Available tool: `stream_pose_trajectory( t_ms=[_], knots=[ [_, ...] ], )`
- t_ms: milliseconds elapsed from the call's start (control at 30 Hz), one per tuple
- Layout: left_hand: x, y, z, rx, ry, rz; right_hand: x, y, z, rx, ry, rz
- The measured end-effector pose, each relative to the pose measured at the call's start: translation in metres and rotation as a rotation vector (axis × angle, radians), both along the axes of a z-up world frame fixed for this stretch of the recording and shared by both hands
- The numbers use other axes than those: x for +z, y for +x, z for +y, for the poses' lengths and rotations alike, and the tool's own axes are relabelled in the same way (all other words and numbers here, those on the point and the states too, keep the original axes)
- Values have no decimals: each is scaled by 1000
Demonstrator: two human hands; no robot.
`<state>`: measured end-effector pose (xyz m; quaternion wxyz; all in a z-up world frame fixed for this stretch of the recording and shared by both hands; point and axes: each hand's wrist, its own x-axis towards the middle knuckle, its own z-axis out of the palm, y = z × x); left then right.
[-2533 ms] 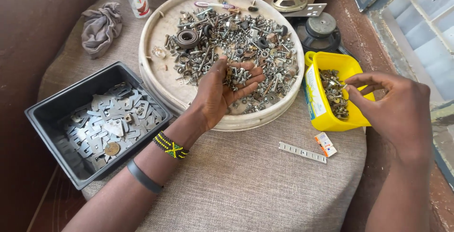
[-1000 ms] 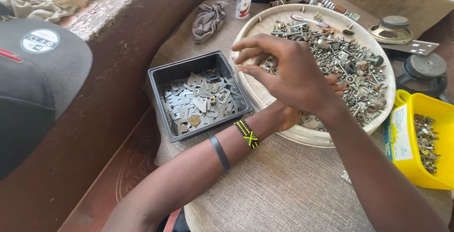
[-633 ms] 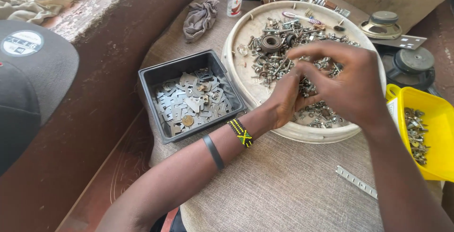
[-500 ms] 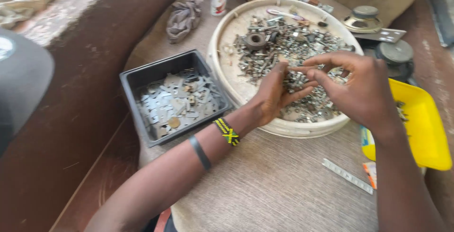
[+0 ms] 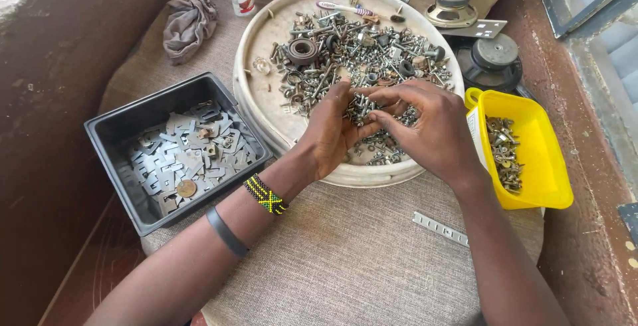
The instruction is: A person is meticulously sorting through a large, round tray filled with a variety of small metal hardware, including screws, nuts, and bolts, picking out specific items and placing them into a yellow plastic bin.
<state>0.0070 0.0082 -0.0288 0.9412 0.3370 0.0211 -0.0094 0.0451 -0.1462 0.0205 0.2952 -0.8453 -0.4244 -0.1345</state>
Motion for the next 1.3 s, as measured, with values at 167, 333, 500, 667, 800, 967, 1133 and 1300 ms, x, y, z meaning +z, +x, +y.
stream_pose_trajectory(
  t_ms=[167, 333, 500, 667, 800, 967, 1133, 1300],
  knots=[
    [-6, -2, -1, -5, 57, -7, 7, -6, 2, 20, 11, 98],
    [3, -7, -2, 10, 46, -23, 3, -8, 4, -28, 35, 89],
    [11, -11, -2, 4, 46, 1, 6, -13, 4, -67, 80, 156],
    [-20, 11, 1, 21, 20, 10, 14, -17, 0, -8, 149, 58],
    [-6, 5, 2, -28, 25, 18, 21, -19, -23, -74, 188, -4],
    [2, 0, 1, -42, 32, 14, 17, -23, -86, -269, 186, -5],
    [32, -14, -1, -39, 68, 151, 10, -26, -138, -416, 190, 2],
    [31, -13, -1, -46, 108, 179, 6, -24, -155, -506, 35, 15]
  ],
)
